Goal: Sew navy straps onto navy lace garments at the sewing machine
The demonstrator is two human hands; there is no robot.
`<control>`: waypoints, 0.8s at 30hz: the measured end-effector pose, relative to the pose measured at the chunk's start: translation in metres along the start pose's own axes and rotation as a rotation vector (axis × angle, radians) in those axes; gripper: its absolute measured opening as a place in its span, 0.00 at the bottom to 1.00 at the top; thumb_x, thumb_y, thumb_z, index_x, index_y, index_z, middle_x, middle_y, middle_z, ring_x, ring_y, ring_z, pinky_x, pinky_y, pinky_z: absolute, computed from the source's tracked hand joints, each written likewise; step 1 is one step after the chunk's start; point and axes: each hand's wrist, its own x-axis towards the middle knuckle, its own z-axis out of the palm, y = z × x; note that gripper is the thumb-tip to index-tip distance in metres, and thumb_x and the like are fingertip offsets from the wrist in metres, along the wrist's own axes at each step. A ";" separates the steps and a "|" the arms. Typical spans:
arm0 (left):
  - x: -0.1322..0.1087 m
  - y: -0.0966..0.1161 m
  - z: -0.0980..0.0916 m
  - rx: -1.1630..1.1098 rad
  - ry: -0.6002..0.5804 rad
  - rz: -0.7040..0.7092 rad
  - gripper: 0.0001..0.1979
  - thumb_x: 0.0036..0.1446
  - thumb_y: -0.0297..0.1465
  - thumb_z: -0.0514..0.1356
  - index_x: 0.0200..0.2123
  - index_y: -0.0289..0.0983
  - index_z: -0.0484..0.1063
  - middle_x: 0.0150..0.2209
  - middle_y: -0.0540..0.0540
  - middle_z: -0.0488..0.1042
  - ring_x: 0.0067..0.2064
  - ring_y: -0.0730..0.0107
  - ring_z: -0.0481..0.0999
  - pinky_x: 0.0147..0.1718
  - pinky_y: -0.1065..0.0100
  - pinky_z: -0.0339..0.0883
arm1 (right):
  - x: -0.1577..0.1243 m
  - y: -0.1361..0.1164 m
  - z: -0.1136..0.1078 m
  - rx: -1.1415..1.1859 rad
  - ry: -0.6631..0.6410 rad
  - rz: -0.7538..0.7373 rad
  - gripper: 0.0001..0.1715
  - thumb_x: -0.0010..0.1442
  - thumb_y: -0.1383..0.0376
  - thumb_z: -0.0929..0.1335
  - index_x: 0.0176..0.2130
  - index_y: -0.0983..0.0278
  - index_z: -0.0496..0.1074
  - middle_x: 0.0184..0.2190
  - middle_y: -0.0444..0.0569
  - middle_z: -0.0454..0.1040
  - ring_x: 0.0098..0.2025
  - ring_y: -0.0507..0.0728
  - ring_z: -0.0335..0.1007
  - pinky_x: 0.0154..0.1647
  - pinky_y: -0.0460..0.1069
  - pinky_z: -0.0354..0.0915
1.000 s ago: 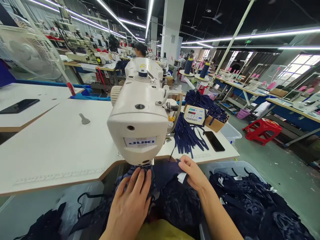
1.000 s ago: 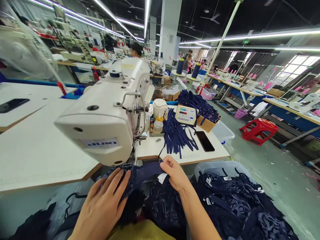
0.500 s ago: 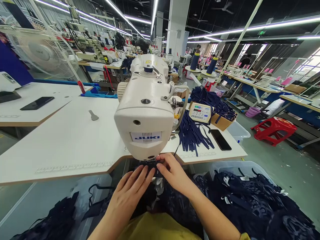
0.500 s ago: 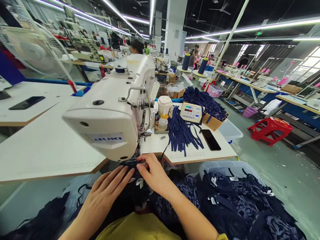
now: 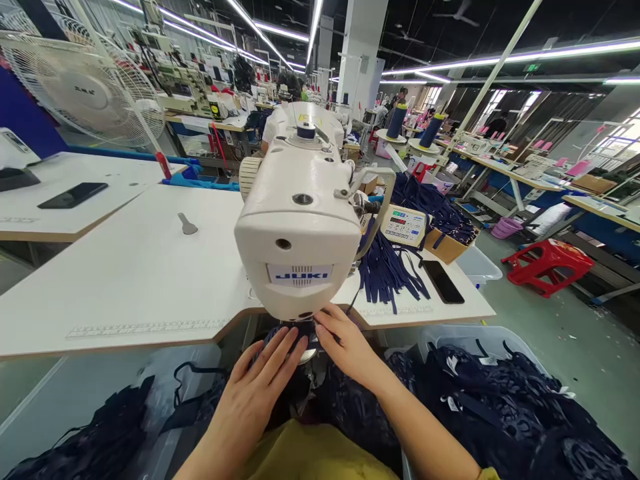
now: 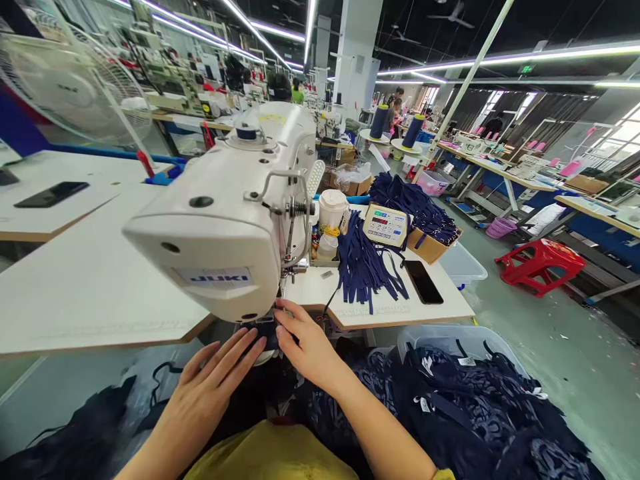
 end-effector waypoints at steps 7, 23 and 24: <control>0.004 0.006 0.001 0.036 0.025 -0.088 0.25 0.67 0.25 0.40 0.63 0.50 0.54 0.61 0.51 0.65 0.58 0.68 0.68 0.61 0.60 0.41 | 0.007 0.000 -0.001 -0.028 -0.003 0.013 0.21 0.67 0.68 0.59 0.57 0.59 0.68 0.61 0.50 0.63 0.62 0.55 0.59 0.62 0.50 0.58; 0.006 0.013 0.001 0.057 0.017 -0.155 0.26 0.66 0.23 0.42 0.63 0.51 0.53 0.60 0.48 0.66 0.57 0.65 0.70 0.55 0.59 0.47 | 0.014 0.002 0.001 -0.023 0.015 -0.001 0.17 0.66 0.69 0.59 0.45 0.59 0.74 0.58 0.48 0.65 0.60 0.56 0.61 0.61 0.53 0.59; 0.007 0.013 0.001 0.060 0.017 -0.157 0.27 0.65 0.23 0.43 0.63 0.51 0.53 0.60 0.48 0.66 0.57 0.65 0.70 0.55 0.59 0.48 | 0.015 0.002 0.001 -0.024 0.020 0.000 0.16 0.66 0.69 0.59 0.43 0.59 0.74 0.56 0.49 0.66 0.60 0.56 0.62 0.61 0.53 0.59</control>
